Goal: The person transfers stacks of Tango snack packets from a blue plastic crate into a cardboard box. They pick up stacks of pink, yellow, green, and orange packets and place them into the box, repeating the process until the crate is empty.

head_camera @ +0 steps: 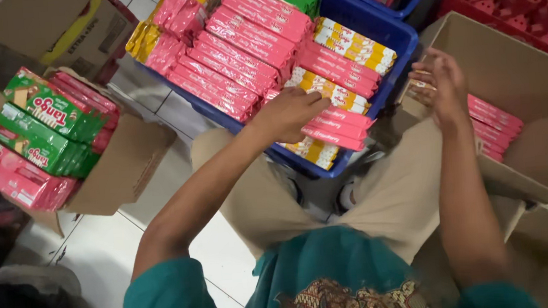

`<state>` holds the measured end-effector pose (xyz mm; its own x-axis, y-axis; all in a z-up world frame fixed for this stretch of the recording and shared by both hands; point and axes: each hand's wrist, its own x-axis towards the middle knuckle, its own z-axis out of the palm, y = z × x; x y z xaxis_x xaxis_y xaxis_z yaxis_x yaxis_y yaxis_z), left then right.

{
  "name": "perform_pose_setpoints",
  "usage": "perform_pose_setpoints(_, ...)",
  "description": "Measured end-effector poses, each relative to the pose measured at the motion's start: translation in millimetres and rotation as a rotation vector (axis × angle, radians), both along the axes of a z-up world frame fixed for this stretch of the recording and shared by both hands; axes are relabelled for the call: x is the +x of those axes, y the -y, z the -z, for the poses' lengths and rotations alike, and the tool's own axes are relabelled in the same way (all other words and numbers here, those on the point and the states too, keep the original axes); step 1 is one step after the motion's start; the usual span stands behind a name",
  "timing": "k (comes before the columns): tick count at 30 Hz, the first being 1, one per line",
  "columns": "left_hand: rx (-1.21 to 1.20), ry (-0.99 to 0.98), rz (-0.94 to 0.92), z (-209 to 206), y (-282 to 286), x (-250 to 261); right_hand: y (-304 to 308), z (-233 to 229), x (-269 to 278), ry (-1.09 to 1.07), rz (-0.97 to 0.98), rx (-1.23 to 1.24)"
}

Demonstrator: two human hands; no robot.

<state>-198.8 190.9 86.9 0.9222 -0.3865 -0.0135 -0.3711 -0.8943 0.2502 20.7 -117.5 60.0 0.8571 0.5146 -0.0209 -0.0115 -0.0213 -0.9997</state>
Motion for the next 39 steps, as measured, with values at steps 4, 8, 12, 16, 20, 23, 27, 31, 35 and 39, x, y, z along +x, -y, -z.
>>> perform_pose_setpoints(4, 0.056, -0.045, 0.017, 19, -3, -13, -6, -5, -12, 0.081, -0.034, -0.07)
perform_pose_setpoints(8, 0.093, -0.155, -0.104, 16, -3, -32, 0, 3, -10, 0.167, -0.082, -0.109)
perform_pose_setpoints(12, 0.173, -0.161, -0.201, 31, 8, -40, 1, -3, -13, 0.121, -0.027, -0.085)
perform_pose_setpoints(16, 0.122, -0.239, -0.256, -16, 47, -75, -1, -4, -17, 0.125, -0.028, -0.112)
perform_pose_setpoints(20, -0.001, 0.168, -0.372, 25, 67, -90, -4, -4, -21, 0.149, -0.05, -0.145)
perform_pose_setpoints(23, -0.049, 0.446, -0.516, 44, 72, -86, -4, 4, -19, 0.168, -0.05, -0.197)
perform_pose_setpoints(27, -0.099, 0.589, -0.697, 56, 84, -82, -3, 5, -16, 0.171, -0.035, -0.268)
perform_pose_setpoints(31, -0.126, 0.525, -0.705, 53, 78, -82, -6, -18, -35, 0.205, -0.025, -0.278)
perform_pose_setpoints(35, -0.098, 0.408, -0.727, 52, 77, -87, -9, -25, -45, 0.204, -0.028, -0.27)
perform_pose_setpoints(39, -0.093, 0.414, -0.734, 59, 78, -88, -10, -33, -50, 0.201, -0.024, -0.28)
